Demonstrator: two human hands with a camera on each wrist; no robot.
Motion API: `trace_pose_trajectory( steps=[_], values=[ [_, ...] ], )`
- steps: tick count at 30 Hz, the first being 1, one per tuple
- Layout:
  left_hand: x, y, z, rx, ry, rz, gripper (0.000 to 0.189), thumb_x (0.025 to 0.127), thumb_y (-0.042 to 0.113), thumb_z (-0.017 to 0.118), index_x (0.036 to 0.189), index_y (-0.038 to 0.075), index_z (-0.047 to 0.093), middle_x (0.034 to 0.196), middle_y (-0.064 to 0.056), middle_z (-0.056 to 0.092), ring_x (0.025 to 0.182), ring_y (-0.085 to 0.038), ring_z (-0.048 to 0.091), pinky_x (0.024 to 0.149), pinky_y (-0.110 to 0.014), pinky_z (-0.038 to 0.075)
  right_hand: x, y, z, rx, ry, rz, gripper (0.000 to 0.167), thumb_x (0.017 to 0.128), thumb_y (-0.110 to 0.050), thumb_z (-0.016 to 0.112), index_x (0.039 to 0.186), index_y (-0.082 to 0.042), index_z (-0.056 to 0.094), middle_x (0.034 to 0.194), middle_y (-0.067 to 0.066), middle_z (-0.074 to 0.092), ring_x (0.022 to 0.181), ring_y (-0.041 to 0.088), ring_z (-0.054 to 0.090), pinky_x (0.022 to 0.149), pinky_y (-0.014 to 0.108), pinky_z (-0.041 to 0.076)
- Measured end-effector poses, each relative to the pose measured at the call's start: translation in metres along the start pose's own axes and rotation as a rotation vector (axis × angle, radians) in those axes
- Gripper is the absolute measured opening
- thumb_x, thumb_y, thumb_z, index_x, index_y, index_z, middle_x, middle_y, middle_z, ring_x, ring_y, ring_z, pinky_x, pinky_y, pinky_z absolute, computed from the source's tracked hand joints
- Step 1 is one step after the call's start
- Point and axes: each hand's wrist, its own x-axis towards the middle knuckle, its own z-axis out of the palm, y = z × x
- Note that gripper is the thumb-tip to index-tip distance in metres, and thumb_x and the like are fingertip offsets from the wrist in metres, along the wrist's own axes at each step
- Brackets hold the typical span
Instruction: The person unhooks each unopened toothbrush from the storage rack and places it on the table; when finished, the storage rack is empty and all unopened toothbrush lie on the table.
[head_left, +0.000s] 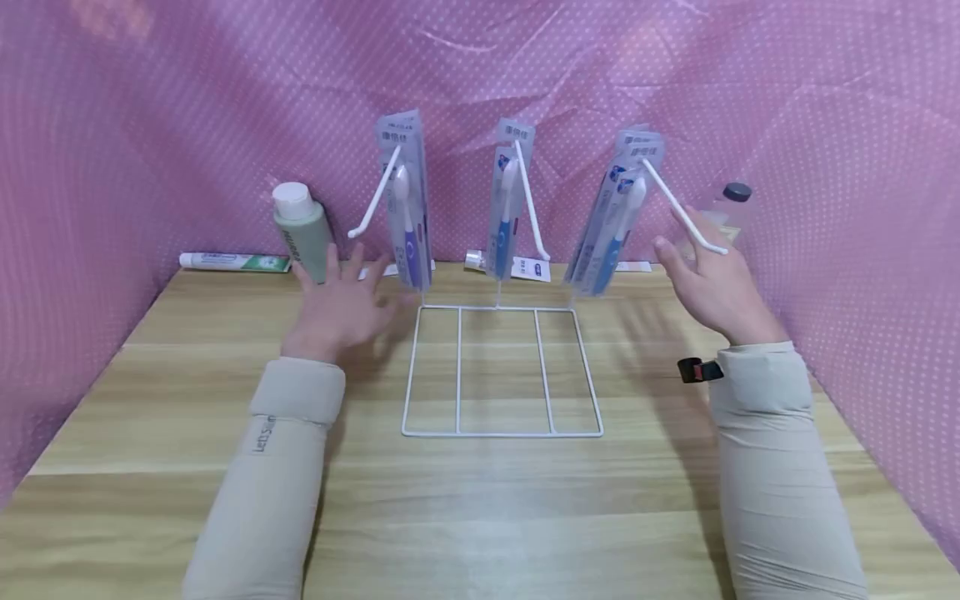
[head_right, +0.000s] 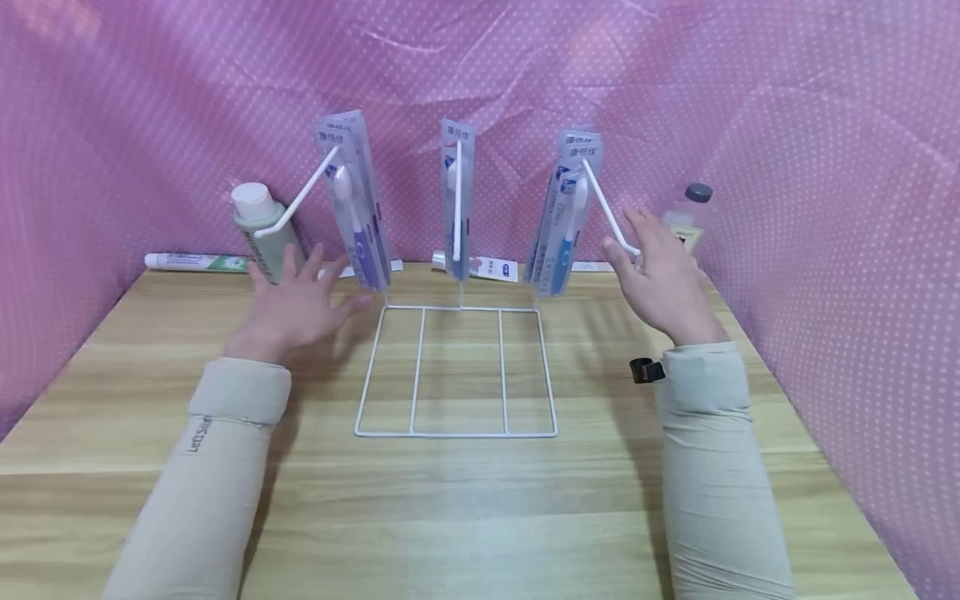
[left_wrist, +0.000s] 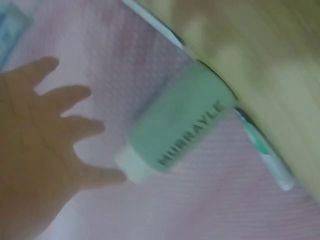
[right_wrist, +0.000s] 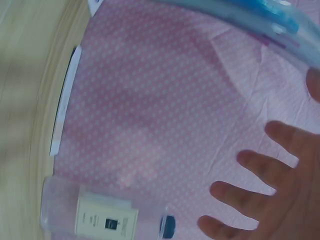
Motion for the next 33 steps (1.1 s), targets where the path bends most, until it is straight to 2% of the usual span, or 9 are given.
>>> trace_pose_trajectory(
  steps=[3, 6, 8, 10, 12, 16, 19, 25, 33],
  values=[
    [-0.004, 0.012, 0.007, 0.06, -0.006, 0.13, 0.092, 0.101, 0.081, 0.031, 0.167, 0.016, 0.036, 0.174, -0.024, 0.023, 0.157, -0.056, 0.022, 0.118, -0.086, 0.015, -0.002, -0.007, 0.004, 0.075, 0.137, -0.048, 0.068, 0.108, -0.049, 0.053, 0.165, -0.015, 0.039, 0.168, 0.022, 0.039, 0.154, 0.05, 0.035, 0.125, 0.07, 0.026],
    [-0.013, 0.023, 0.013, 0.05, 0.011, 0.244, 0.069, 0.104, 0.065, 0.052, 0.139, 0.008, 0.064, 0.143, -0.021, 0.063, 0.125, -0.047, 0.064, 0.104, -0.069, 0.05, -0.004, -0.016, 0.011, 0.144, 0.26, -0.084, 0.059, 0.107, -0.042, 0.06, 0.159, -0.015, 0.05, 0.156, 0.02, 0.055, 0.143, 0.044, 0.052, 0.118, 0.058, 0.042],
    [-0.021, 0.03, 0.018, 0.026, 0.019, 0.302, 0.049, 0.103, 0.054, 0.063, 0.115, 0.008, 0.072, 0.11, -0.013, 0.074, 0.095, -0.035, 0.072, 0.085, -0.057, 0.06, -0.005, -0.022, 0.015, 0.207, 0.311, -0.097, 0.053, 0.107, -0.038, 0.062, 0.155, -0.018, 0.055, 0.15, 0.015, 0.061, 0.134, 0.036, 0.06, 0.109, 0.043, 0.049],
    [-0.028, 0.036, 0.022, -0.004, 0.017, 0.34, 0.039, 0.1, 0.047, 0.071, 0.106, 0.009, 0.072, 0.09, -0.006, 0.072, 0.081, -0.027, 0.07, 0.076, -0.05, 0.061, -0.005, -0.027, 0.019, 0.301, 0.334, -0.106, 0.048, 0.107, -0.036, 0.061, 0.152, -0.019, 0.058, 0.149, 0.009, 0.062, 0.129, 0.026, 0.063, 0.1, 0.03, 0.05],
    [-0.036, 0.042, 0.027, -0.027, 0.008, 0.398, 0.039, 0.098, 0.045, 0.075, 0.111, 0.008, 0.074, 0.096, -0.006, 0.075, 0.085, -0.026, 0.072, 0.08, -0.048, 0.063, -0.005, -0.031, 0.022, 0.431, 0.329, -0.111, 0.045, 0.108, -0.034, 0.06, 0.15, -0.019, 0.059, 0.148, 0.006, 0.062, 0.126, 0.019, 0.064, 0.098, 0.022, 0.049],
    [-0.052, 0.057, 0.036, -0.073, -0.063, 0.525, 0.062, 0.092, 0.048, 0.08, 0.137, 0.008, 0.069, 0.143, -0.021, 0.066, 0.123, -0.038, 0.07, 0.104, -0.051, 0.058, -0.005, -0.038, 0.026, 0.749, 0.289, -0.118, 0.042, 0.108, -0.027, 0.062, 0.148, -0.013, 0.058, 0.142, 0.004, 0.063, 0.121, 0.017, 0.064, 0.096, 0.023, 0.05],
    [-0.063, 0.069, 0.039, -0.103, -0.166, 0.545, 0.076, 0.089, 0.052, 0.082, 0.151, 0.013, 0.06, 0.163, -0.021, 0.047, 0.145, -0.039, 0.053, 0.118, -0.054, 0.046, -0.005, -0.041, 0.028, 0.928, 0.268, -0.101, 0.042, 0.107, -0.024, 0.065, 0.146, -0.01, 0.059, 0.136, 0.004, 0.066, 0.118, 0.019, 0.065, 0.093, 0.025, 0.053],
    [-0.073, 0.078, 0.041, -0.151, -0.284, 0.503, 0.085, 0.089, 0.048, 0.082, 0.162, 0.021, 0.047, 0.174, -0.013, 0.029, 0.158, -0.049, 0.027, 0.12, -0.077, 0.027, -0.004, -0.045, 0.032, 1.133, 0.177, -0.067, 0.038, 0.107, -0.019, 0.065, 0.143, -0.01, 0.059, 0.132, 0.007, 0.065, 0.112, 0.019, 0.065, 0.094, 0.026, 0.056],
    [-0.064, 0.065, 0.049, -0.244, -0.311, 0.335, 0.108, 0.078, 0.055, 0.091, 0.166, 0.02, 0.039, 0.173, -0.032, 0.009, 0.156, -0.062, 0.014, 0.124, -0.072, 0.025, 0.002, -0.049, 0.04, 1.091, 0.104, -0.088, 0.034, 0.108, -0.019, 0.062, 0.141, -0.01, 0.062, 0.129, 0.006, 0.068, 0.109, 0.019, 0.065, 0.091, 0.026, 0.057]
  ],
)
